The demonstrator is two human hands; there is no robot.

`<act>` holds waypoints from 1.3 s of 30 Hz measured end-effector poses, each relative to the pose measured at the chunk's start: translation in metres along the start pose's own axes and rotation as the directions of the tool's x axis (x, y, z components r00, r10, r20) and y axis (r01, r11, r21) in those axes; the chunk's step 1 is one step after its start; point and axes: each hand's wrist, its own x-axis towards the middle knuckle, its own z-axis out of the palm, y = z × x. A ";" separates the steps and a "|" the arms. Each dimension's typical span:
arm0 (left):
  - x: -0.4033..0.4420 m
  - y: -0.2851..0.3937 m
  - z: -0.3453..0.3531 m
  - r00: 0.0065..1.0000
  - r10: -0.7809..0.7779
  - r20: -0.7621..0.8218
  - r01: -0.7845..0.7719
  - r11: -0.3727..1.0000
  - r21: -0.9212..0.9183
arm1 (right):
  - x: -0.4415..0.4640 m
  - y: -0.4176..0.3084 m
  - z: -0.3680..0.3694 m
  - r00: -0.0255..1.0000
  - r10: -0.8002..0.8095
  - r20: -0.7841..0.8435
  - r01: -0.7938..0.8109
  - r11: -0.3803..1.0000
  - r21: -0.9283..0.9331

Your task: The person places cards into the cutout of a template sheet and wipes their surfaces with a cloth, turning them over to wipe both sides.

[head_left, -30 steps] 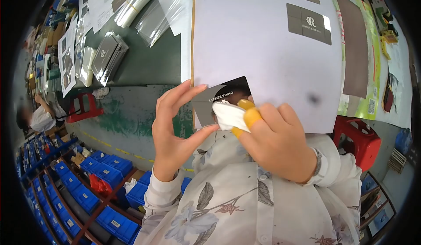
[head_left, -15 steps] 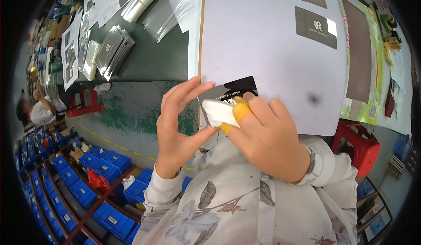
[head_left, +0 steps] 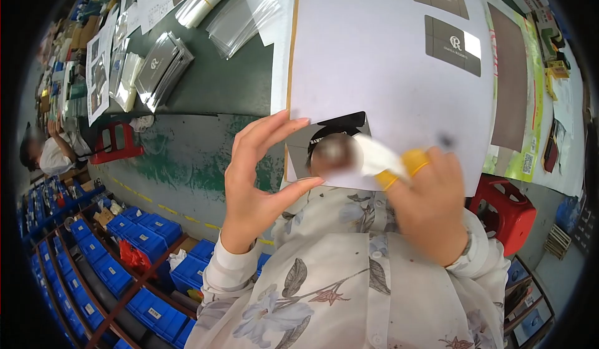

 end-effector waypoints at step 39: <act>0.015 0.057 -0.007 0.642 -0.246 0.726 0.746 -0.014 -0.665 | 0.030 0.026 -0.038 0.987 -0.017 0.158 -0.123 0.553 0.824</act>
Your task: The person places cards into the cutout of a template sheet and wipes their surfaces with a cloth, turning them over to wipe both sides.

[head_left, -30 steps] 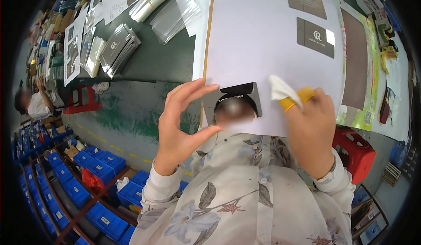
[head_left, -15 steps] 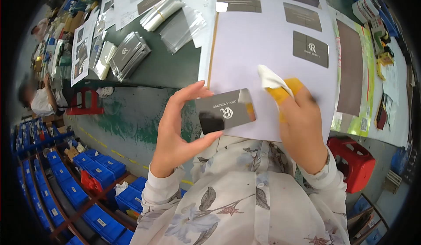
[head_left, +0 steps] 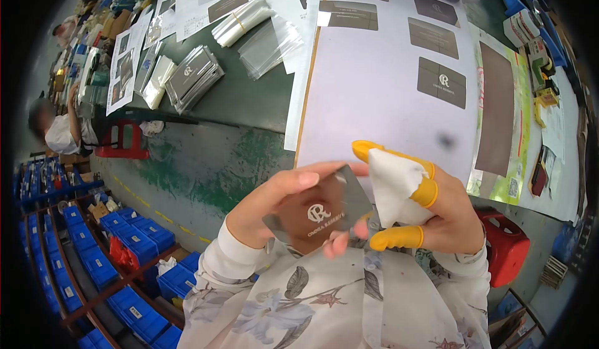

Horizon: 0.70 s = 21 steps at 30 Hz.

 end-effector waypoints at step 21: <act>-0.013 -0.001 -0.028 0.770 0.603 0.208 -0.443 0.270 0.855 | -0.011 0.020 0.003 0.987 0.071 -0.147 -0.067 0.997 0.036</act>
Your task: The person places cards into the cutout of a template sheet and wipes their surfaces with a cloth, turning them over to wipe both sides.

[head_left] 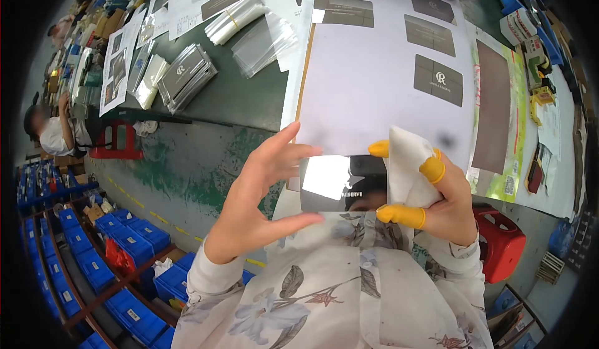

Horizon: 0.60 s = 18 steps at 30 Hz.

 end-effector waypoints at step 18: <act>-0.002 -0.027 0.003 0.991 0.045 -0.126 0.010 0.914 0.405 | 0.003 0.004 0.053 0.987 -0.154 0.046 0.130 0.594 -0.794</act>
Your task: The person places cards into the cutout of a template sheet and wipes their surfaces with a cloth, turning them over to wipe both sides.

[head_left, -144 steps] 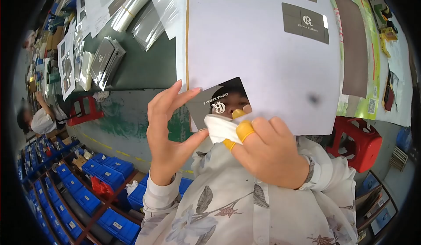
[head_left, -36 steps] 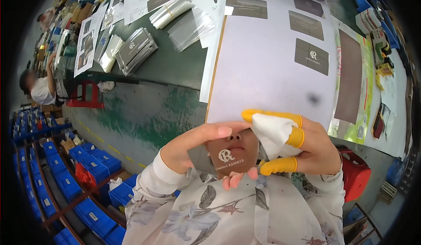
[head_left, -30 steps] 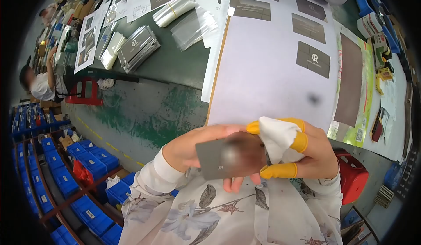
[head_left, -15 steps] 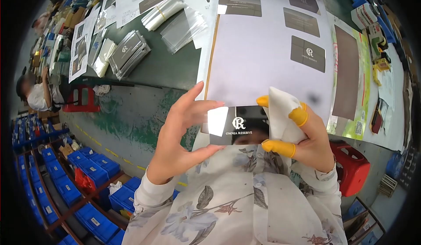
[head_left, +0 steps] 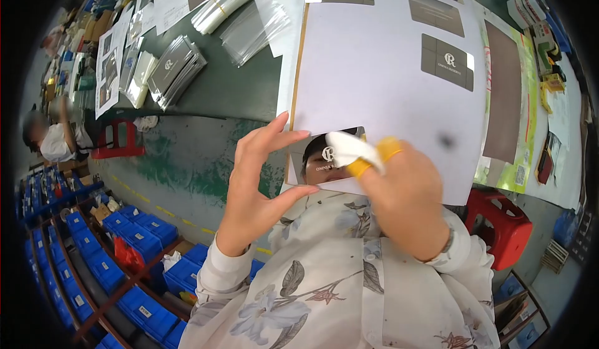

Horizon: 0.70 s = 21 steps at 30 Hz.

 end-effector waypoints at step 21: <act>0.051 0.058 -0.023 0.892 0.376 0.249 -0.359 0.927 -0.112 | -0.011 0.030 -0.034 0.999 0.036 -0.017 -0.023 0.872 0.489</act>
